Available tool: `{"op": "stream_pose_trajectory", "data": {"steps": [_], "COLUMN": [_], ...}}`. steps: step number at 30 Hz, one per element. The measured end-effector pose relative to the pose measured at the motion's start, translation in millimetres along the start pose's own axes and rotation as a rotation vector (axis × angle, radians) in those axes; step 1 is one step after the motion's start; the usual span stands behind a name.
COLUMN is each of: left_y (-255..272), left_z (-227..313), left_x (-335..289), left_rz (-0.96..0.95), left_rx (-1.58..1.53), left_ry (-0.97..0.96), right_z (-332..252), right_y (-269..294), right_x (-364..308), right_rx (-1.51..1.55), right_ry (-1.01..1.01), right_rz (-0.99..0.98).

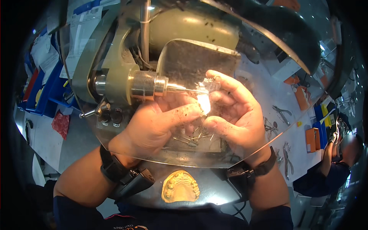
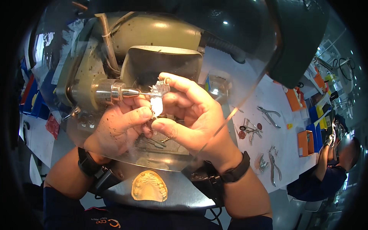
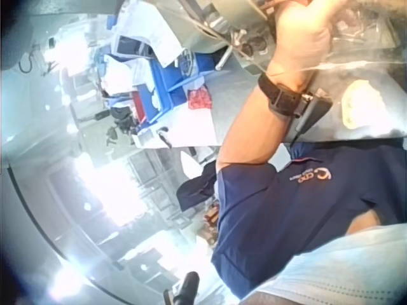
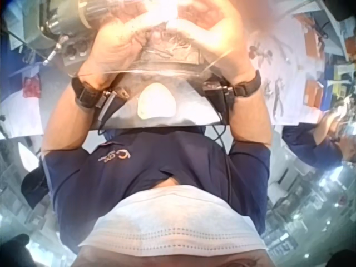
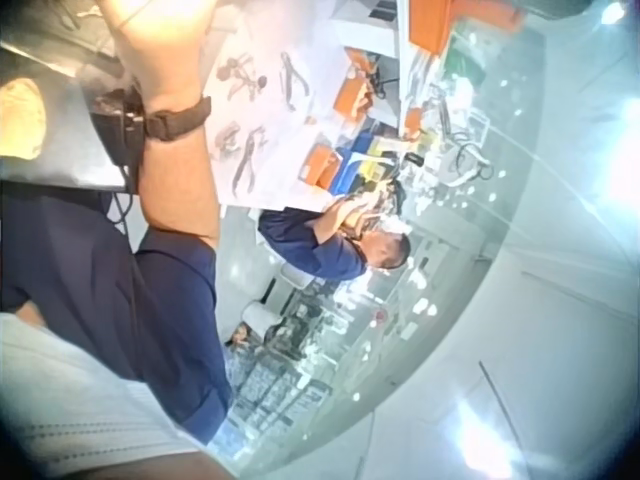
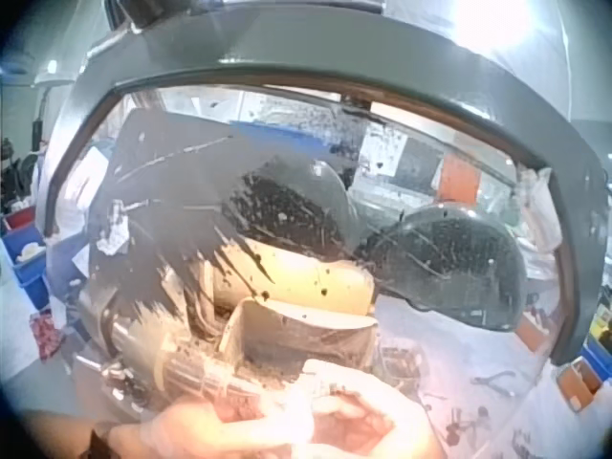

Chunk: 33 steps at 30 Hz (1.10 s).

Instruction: Polishing a metal dental prosthesis using a specialized grinding bench lathe.

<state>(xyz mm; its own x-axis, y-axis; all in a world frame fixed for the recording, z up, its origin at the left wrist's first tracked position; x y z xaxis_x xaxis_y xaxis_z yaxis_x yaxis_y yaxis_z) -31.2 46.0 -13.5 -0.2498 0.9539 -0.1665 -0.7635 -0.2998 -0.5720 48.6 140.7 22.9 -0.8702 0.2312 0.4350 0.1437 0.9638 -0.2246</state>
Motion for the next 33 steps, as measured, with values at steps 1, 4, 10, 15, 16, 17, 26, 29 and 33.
{"op": "stream_pose_trajectory", "data": {"steps": [1, 4, 10, 15, 16, 17, 26, 29, 33], "left_y": [-0.8, -5.7, -2.9, -5.8, -6.4, -5.6, -3.6, -4.1, 1.0], "left_z": [0.5, 3.6, 1.4, 3.2, 4.2, 5.3, 3.5, 4.3, -0.1], "left_x": [-0.3, 0.8, 0.9, 2.4, 3.3, 3.4, 4.0, 2.4, 1.5], "left_rz": [-0.018, -0.051, -0.048, -0.07, -0.049, -0.027, -0.038, -0.071, -0.046], "left_rx": [0.005, 0.014, -0.01, 0.014, 0.014, 0.014, -0.017, 0.036, 0.049], "left_ry": [-0.003, -0.01, 0.011, -0.01, -0.032, -0.054, -0.055, -0.041, -0.021], "right_z": [-0.5, -2.4, -4.1, -5.0, -4.8, -5.5, -2.4, -0.5, -1.7], "right_y": [0.8, 4.8, 0.0, 3.0, 2.5, 1.5, 3.0, 4.4, 3.1], "right_x": [-0.7, -1.2, 1.3, 1.6, 2.2, 2.2, 0.6, -2.7, -2.9], "right_rx": [0.0, -0.05, -0.011, -0.015, -0.001, -0.009, 0.02, 0.016, -0.003], "right_ry": [0.008, 0.04, 0.028, 0.034, 0.023, 0.035, 0.01, 0.011, 0.024], "right_rz": [-0.015, -0.041, 0.0, -0.01, 0.014, 0.012, -0.011, -0.001, 0.01]}}
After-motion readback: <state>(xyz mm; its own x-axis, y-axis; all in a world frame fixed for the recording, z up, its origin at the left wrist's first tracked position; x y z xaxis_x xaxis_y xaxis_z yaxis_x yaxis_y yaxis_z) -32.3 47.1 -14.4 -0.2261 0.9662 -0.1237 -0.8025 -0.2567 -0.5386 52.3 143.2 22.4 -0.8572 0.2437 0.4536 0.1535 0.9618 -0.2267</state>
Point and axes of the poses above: each hand's wrist, its own x-axis towards the middle knuckle, its own y-axis out of the back of the hand, z = x × y, the point moved 7 cm from there along x, towards the middle knuckle, and after that the axes turned 13 degrees about y, right-handed, at the moved point
